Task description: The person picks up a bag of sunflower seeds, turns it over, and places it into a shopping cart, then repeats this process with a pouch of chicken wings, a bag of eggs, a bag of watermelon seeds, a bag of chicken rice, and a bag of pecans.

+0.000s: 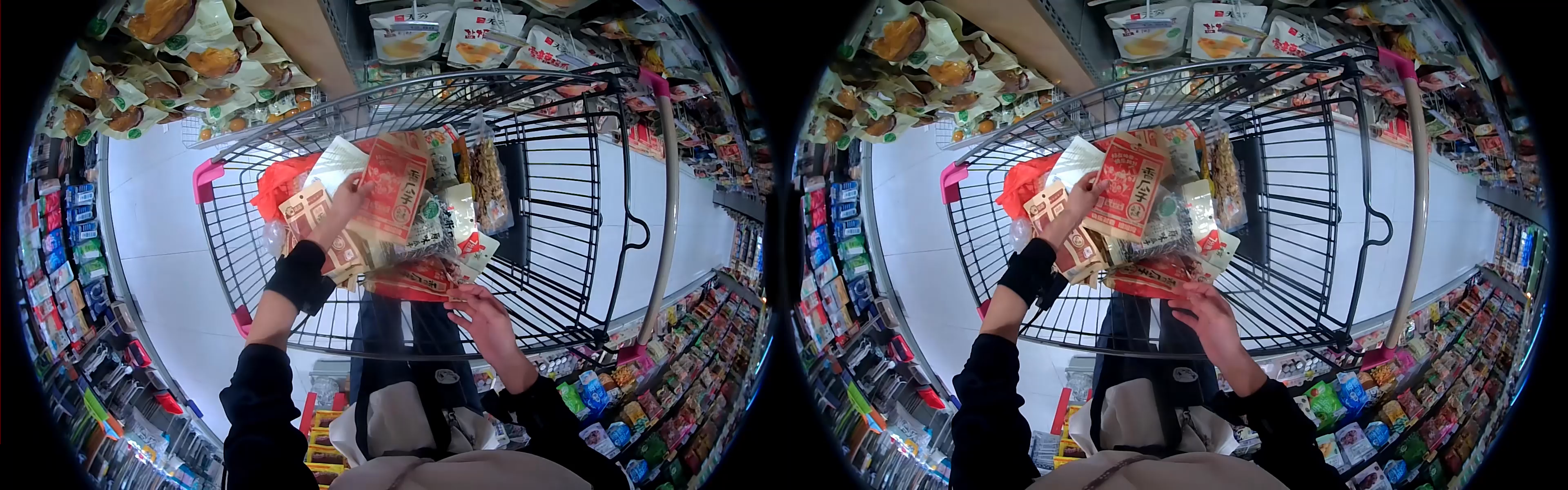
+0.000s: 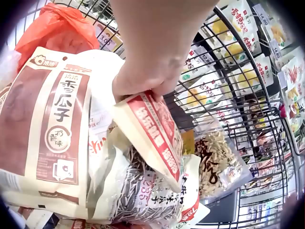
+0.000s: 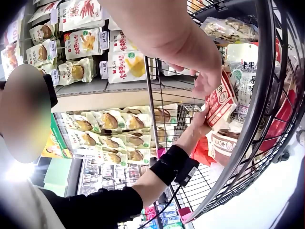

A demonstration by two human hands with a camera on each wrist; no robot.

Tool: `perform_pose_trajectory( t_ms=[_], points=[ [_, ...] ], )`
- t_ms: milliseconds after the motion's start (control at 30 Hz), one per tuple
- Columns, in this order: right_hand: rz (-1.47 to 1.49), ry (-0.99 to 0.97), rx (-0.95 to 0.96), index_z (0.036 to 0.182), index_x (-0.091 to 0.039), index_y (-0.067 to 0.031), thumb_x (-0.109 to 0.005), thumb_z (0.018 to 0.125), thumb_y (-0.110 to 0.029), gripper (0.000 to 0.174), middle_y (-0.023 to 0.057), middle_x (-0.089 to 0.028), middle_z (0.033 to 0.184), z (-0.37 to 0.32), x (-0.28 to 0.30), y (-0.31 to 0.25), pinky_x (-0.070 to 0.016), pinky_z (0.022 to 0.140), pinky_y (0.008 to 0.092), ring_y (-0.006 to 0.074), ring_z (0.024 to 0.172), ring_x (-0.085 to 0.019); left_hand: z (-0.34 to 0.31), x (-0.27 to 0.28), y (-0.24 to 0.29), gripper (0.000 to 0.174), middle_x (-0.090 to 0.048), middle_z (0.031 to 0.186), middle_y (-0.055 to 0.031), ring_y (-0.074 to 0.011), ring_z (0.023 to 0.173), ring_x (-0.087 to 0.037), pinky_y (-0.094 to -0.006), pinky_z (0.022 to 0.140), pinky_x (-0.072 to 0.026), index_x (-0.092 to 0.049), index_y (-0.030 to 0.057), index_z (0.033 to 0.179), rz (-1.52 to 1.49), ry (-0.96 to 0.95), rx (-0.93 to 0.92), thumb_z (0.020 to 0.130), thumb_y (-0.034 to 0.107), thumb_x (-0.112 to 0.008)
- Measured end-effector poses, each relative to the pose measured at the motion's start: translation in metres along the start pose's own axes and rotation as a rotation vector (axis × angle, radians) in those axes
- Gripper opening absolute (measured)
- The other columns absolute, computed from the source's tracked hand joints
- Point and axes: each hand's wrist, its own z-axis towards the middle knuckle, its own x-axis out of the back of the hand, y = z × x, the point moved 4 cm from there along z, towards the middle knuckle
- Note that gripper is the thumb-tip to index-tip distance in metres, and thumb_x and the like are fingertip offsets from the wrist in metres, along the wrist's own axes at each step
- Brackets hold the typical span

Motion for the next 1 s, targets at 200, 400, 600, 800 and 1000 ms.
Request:
perform_pose_trajectory(
  t_ms=[200, 400, 600, 800, 1000],
  points=[
    [0.014, -0.026, 0.021, 0.104, -0.047, -0.0043, -0.043, 0.086, -0.014, 0.021, 0.0126, -0.053, 0.109, -0.004, 0.002, -0.003, -0.0403, 0.084, 0.0347, 0.0229, 0.098, -0.052, 0.004, 0.022, -0.006, 0.036, -0.061, 0.072, -0.0104, -0.0144, 0.059, -0.056, -0.0284, 0.054, -0.0433, -0.049, 0.0054, 0.11, 0.162, 0.173, -0.008, 0.08, 0.023, -0.06],
    [0.014, -0.033, 0.059, 0.105, -0.047, -0.0046, -0.043, 0.086, -0.013, 0.021, 0.0121, -0.053, 0.107, -0.006, 0.004, -0.009, -0.0404, 0.084, 0.0352, 0.0225, 0.096, -0.052, -0.006, 0.037, -0.031, 0.032, -0.058, 0.067, -0.0065, -0.0129, 0.056, -0.053, -0.0272, 0.05, -0.0419, -0.047, 0.0047, 0.111, 0.138, 0.264, 0.03, 0.083, 0.018, -0.055],
    [0.023, -0.025, 0.053, 0.104, -0.048, -0.005, -0.043, 0.086, -0.013, 0.02, 0.0121, -0.053, 0.107, -0.005, 0.004, -0.009, -0.0405, 0.083, 0.0354, 0.0226, 0.096, -0.052, 0.0, 0.023, -0.02, 0.03, -0.058, 0.067, -0.0075, -0.0134, 0.058, -0.055, -0.0278, 0.051, -0.0428, -0.049, 0.0045, 0.106, 0.087, 0.301, 0.083, 0.079, 0.016, -0.058],
    [0.031, -0.013, 0.065, 0.103, -0.049, -0.0048, -0.042, 0.086, -0.013, 0.02, 0.012, -0.052, 0.108, -0.006, 0.01, -0.011, -0.0402, 0.083, 0.0348, 0.0225, 0.095, -0.052, -0.005, 0.046, 0.0, 0.023, -0.061, 0.076, -0.013, -0.0241, 0.067, -0.059, -0.0333, 0.063, -0.0462, -0.054, 0.0005, 0.093, 0.387, 0.407, -0.096, 0.077, 0.015, -0.059],
    [0.025, -0.004, 0.078, 0.102, -0.048, -0.0047, -0.041, 0.087, -0.014, 0.019, 0.0126, -0.052, 0.108, -0.016, 0.019, -0.013, -0.04, 0.083, 0.0346, 0.0224, 0.095, -0.052, -0.08, 0.0, 0.104, 0.022, -0.056, 0.091, -0.0151, -0.0315, 0.086, -0.054, -0.0329, 0.073, -0.0441, -0.053, 0.0018, 0.098, 0.615, 0.171, -0.595, 0.076, 0.006, -0.057]
  ],
)
